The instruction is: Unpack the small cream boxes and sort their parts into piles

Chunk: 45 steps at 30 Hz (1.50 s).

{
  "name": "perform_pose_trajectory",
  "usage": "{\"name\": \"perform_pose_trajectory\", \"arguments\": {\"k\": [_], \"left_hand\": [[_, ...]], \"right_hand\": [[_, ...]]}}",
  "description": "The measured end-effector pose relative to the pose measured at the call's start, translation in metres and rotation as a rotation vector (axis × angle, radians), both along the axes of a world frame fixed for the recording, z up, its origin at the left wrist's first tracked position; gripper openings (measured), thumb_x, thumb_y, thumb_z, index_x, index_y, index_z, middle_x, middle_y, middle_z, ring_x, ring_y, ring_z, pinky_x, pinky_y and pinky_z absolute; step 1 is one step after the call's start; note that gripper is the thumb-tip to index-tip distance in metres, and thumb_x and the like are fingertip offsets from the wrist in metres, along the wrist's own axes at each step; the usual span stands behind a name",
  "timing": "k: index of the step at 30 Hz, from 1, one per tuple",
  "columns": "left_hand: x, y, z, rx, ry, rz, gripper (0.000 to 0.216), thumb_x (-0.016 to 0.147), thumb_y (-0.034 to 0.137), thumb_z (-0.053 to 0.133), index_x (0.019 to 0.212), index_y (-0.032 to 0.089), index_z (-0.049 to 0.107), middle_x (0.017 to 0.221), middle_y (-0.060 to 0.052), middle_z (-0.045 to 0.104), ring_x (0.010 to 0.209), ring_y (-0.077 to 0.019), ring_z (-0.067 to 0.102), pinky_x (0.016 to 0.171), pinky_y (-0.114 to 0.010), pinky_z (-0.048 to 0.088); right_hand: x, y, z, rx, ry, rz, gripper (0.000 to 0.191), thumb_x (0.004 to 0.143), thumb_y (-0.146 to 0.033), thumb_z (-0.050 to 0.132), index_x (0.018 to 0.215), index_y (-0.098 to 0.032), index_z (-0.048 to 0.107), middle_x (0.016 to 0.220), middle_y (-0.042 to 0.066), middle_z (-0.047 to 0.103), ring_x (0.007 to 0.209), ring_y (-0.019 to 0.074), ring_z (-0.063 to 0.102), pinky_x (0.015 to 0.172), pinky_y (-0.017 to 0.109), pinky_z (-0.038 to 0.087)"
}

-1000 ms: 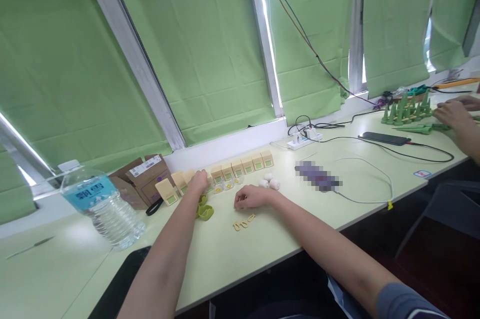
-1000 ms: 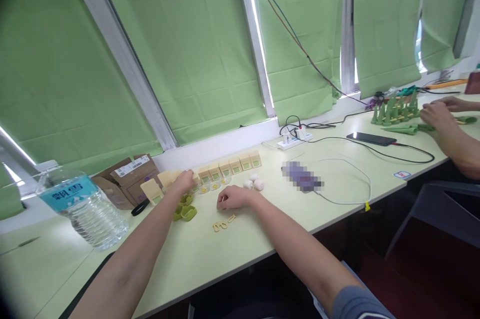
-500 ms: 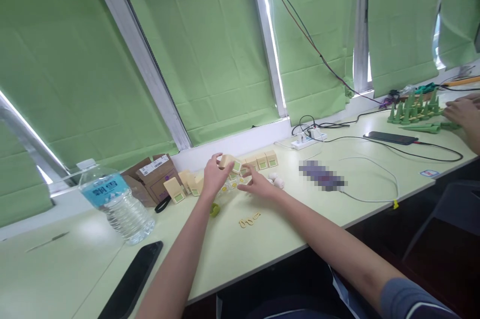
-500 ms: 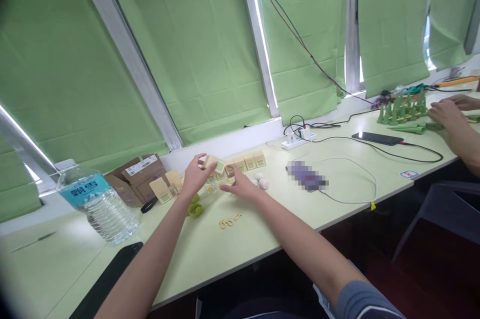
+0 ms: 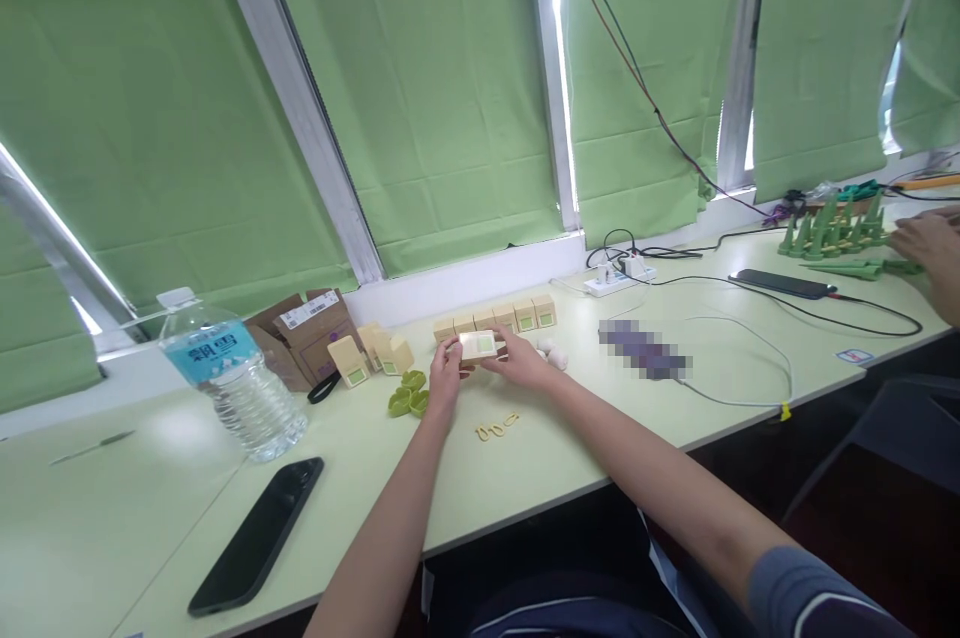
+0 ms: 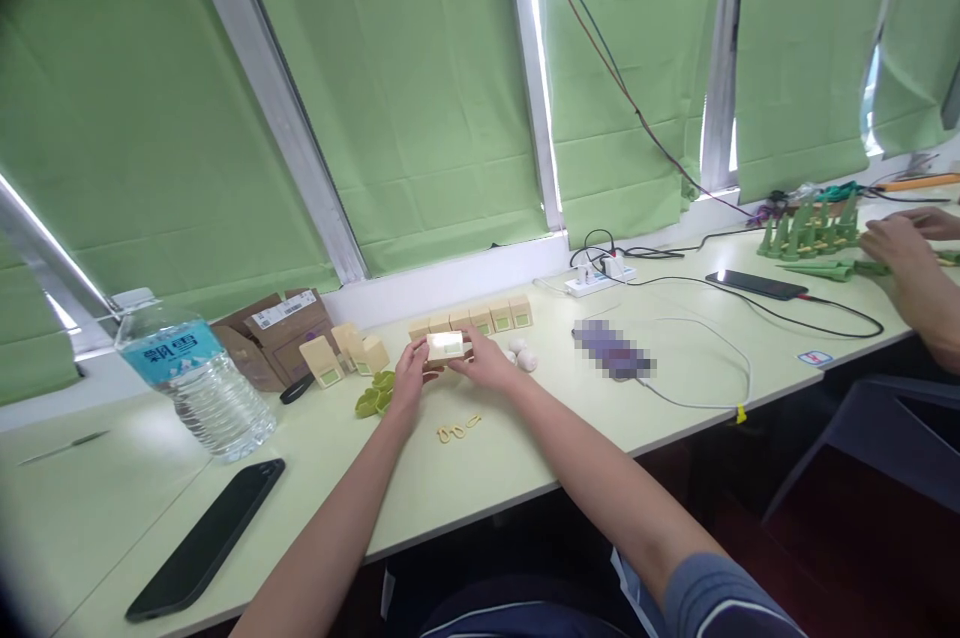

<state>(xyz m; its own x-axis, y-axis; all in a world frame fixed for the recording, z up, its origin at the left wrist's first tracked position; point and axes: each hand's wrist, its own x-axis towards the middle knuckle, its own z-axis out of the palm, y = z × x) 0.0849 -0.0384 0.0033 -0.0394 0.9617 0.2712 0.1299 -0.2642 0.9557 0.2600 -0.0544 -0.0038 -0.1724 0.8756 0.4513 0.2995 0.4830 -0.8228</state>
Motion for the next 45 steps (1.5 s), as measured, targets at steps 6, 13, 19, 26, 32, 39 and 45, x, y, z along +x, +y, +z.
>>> {"name": "perform_pose_trajectory", "arguments": {"k": [6,13,19,26,32,39,45], "left_hand": [[-0.0026,0.0010,-0.0011,0.068,-0.085,-0.014,0.043,0.077,0.043,0.067,0.112,0.018,0.066,0.082,-0.002,0.062,0.062,-0.0110,0.061,0.064,-0.027,0.052],[-0.0058,0.0020,-0.0001,0.081,-0.151,-0.092,0.041,0.077,0.042,0.065,0.109,0.017,0.068,0.074,-0.001,0.062,0.060,-0.0102,0.059,0.058,-0.023,0.046],[-0.0046,0.0008,0.0008,0.088,-0.043,-0.034,0.034,0.080,0.042,0.063,0.104,0.020,0.070,0.096,-0.005,0.069,0.072,-0.0126,0.065,0.064,-0.024,0.048],[-0.0049,0.0023,-0.0006,0.030,-0.083,-0.049,0.043,0.077,0.054,0.066,0.097,0.016,0.063,0.099,-0.008,0.069,0.074,-0.0151,0.068,0.067,-0.027,0.050],[-0.0059,0.0009,-0.0033,-0.040,0.003,-0.103,0.053,0.072,0.057,0.071,0.105,0.017,0.060,0.102,-0.010,0.068,0.080,-0.0180,0.069,0.069,-0.029,0.050],[-0.0036,-0.0008,-0.0042,-0.103,0.045,-0.103,0.062,0.066,0.050,0.080,0.111,0.017,0.053,0.105,-0.013,0.065,0.083,-0.0192,0.067,0.076,-0.035,0.053],[-0.0062,-0.0033,-0.0034,-0.101,0.057,-0.133,0.062,0.061,0.045,0.084,0.106,0.018,0.050,0.100,-0.008,0.060,0.081,-0.0160,0.062,0.073,-0.031,0.050]], "right_hand": [[-0.0007,0.0039,-0.0062,0.120,-0.124,-0.032,0.060,0.074,-0.027,0.074,0.129,-0.021,0.052,0.121,0.011,0.061,0.105,0.0242,0.059,0.086,0.037,0.050],[-0.0011,0.0047,-0.0043,0.145,-0.080,-0.029,0.062,0.088,-0.035,0.061,0.145,-0.023,0.039,0.129,0.013,0.056,0.110,0.0238,0.057,0.092,0.039,0.048],[0.0001,0.0049,-0.0033,0.096,-0.047,-0.027,0.050,0.096,-0.039,0.048,0.143,-0.024,0.041,0.123,0.011,0.060,0.103,0.0214,0.061,0.088,0.038,0.049],[0.0008,0.0080,-0.0042,0.299,-0.158,-0.157,0.055,0.082,-0.039,0.068,0.133,-0.020,0.055,0.121,0.011,0.062,0.115,0.0250,0.055,0.095,0.039,0.046],[0.0032,0.0085,-0.0073,0.328,-0.211,-0.145,0.055,0.078,-0.027,0.072,0.131,-0.024,0.057,0.122,0.009,0.059,0.111,0.0230,0.056,0.092,0.037,0.047],[0.0027,0.0015,-0.0031,0.310,-0.246,-0.100,0.058,0.075,-0.015,0.073,0.129,-0.029,0.059,0.124,0.007,0.055,0.110,0.0208,0.057,0.091,0.034,0.048],[0.0033,-0.0004,-0.0037,0.305,-0.281,-0.034,0.060,0.073,-0.013,0.073,0.128,-0.028,0.055,0.127,0.007,0.055,0.114,0.0231,0.055,0.093,0.036,0.046]]}}
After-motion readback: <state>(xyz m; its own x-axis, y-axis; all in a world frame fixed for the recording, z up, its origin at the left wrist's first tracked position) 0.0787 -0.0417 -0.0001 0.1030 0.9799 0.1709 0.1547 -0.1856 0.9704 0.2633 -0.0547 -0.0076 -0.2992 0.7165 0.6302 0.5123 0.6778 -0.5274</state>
